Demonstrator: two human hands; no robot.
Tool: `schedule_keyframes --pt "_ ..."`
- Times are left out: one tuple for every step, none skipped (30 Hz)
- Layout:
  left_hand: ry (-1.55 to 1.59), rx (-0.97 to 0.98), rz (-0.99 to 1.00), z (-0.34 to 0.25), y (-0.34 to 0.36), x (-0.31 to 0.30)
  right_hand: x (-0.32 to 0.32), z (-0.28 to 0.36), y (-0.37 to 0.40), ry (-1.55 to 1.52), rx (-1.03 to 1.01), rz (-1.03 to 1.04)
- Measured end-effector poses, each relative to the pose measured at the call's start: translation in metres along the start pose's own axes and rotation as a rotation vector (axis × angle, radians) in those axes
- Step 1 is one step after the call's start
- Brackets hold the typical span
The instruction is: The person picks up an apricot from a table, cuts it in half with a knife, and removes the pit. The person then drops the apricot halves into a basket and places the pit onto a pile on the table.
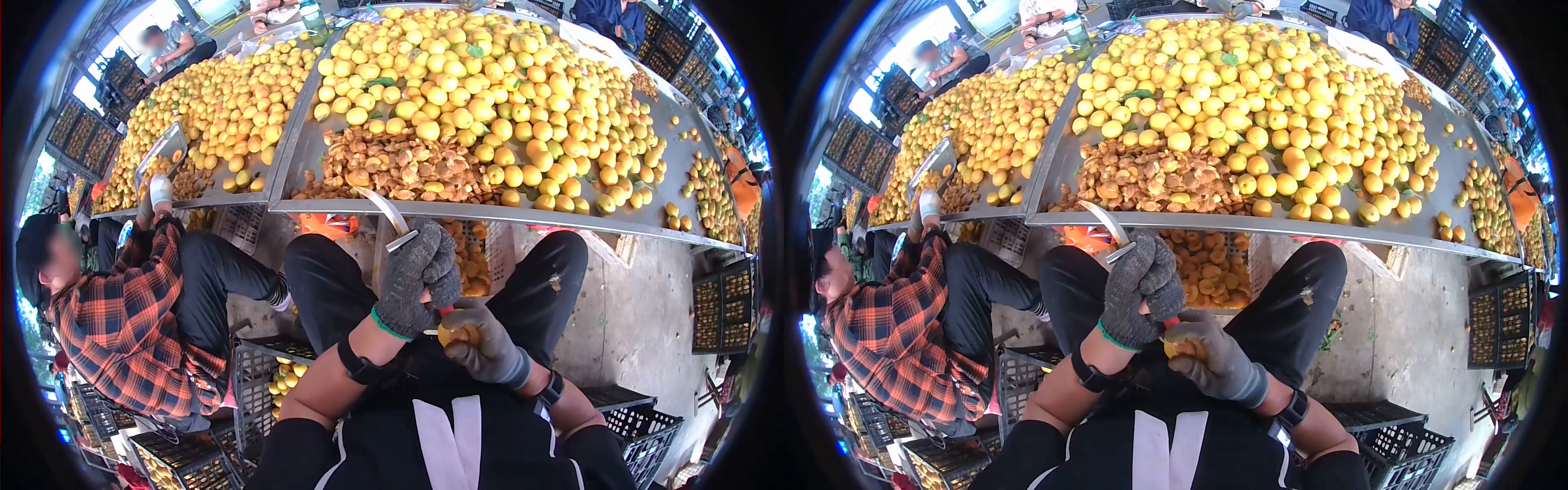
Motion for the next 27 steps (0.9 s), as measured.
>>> schedule_keyframes --pt "0.011 -0.023 0.011 0.002 -0.001 -0.001 0.000 0.001 -0.001 0.028 -0.026 0.030" --pt "0.009 -0.020 0.011 0.002 -0.002 -0.002 0.000 0.001 -0.002 0.027 -0.029 0.031" --pt "0.025 -0.031 0.018 0.004 -0.003 -0.003 -0.001 0.003 -0.002 0.065 -0.050 0.036" --pt "0.040 -0.042 0.027 0.005 -0.005 -0.002 -0.002 0.004 -0.003 0.103 -0.073 0.040" --pt "0.038 -0.040 0.030 0.006 -0.006 -0.002 -0.003 0.004 -0.003 0.105 -0.077 0.040" --pt "0.044 -0.043 0.022 0.007 -0.007 -0.003 -0.004 0.004 -0.002 0.153 -0.088 0.039" --pt "0.051 -0.046 0.014 0.009 -0.007 -0.004 -0.003 0.004 -0.001 0.199 -0.100 0.037" --pt "0.050 -0.044 0.015 0.011 -0.008 -0.005 -0.003 0.003 0.000 0.200 -0.102 0.038" --pt "0.057 -0.054 0.001 0.014 -0.010 -0.007 -0.004 0.001 0.003 0.219 -0.093 0.018" --pt "0.065 -0.063 -0.011 0.016 -0.012 -0.008 -0.005 0.000 0.004 0.240 -0.086 -0.001" --pt "0.066 -0.058 -0.010 0.017 -0.013 -0.008 -0.004 -0.001 0.004 0.241 -0.089 0.003" --pt "0.077 -0.061 -0.018 0.018 -0.014 -0.008 -0.005 0.000 0.003 0.274 -0.127 -0.034" --pt "0.089 -0.067 -0.025 0.019 -0.016 -0.008 -0.007 0.001 0.004 0.307 -0.165 -0.073" --pt "0.090 -0.061 -0.024 0.020 -0.017 -0.008 -0.007 -0.003 0.005 0.308 -0.169 -0.068" --pt "0.121 -0.090 -0.054 0.023 -0.018 -0.011 -0.007 -0.008 0.006 0.378 -0.165 -0.066" --pt "0.153 -0.118 -0.080 0.025 -0.020 -0.013 -0.008 -0.010 0.005 0.451 -0.162 -0.064" --pt "0.151 -0.112 -0.075 0.024 -0.021 -0.014 -0.010 -0.009 0.003 0.454 -0.169 -0.062" --pt "0.137 -0.104 -0.123 0.024 -0.023 -0.019 -0.012 -0.009 -0.001 0.422 -0.171 -0.054" --pt "0.124 -0.102 -0.174 0.024 -0.022 -0.024 -0.012 -0.008 -0.002 0.388 -0.167 -0.046" --pt "0.124 -0.105 -0.172 0.025 -0.023 -0.026 -0.010 -0.006 -0.001 0.390 -0.165 -0.049" --pt "0.113 -0.074 -0.198 0.021 -0.024 -0.031 -0.012 -0.012 -0.003 0.194 -0.016 -0.101" --pt "0.102 -0.041 -0.222 0.016 -0.027 -0.035 -0.015 -0.020 -0.002 -0.002 0.128 -0.153" --pt "0.103 -0.045 -0.213 0.013 -0.028 -0.039 -0.019 -0.020 0.000 0.006 0.127 -0.159" --pt "0.192 0.001 -0.194 0.006 -0.029 -0.045 -0.022 -0.038 0.008 -0.436 0.375 -0.213" --pt "0.282 0.048 -0.177 -0.001 -0.028 -0.053 -0.015 -0.052 0.016 -0.884 0.618 -0.261" --pt "0.322 0.057 -0.128 -0.007 -0.027 -0.058 -0.014 -0.052 0.012 -1.004 0.558 -0.372" --pt "0.323 0.049 -0.125 -0.011 -0.024 -0.063 -0.016 -0.057 0.012 -1.002 0.555 -0.381"
Point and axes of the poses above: each hand's wrist, its own y-axis away from the middle knuckle, its own x-axis out of the palm, z = x × y, the point moved 6 cm from there along -y, towards the middle knuckle, and after that the axes turned 6 degrees about -y, right-handed, at the moved point
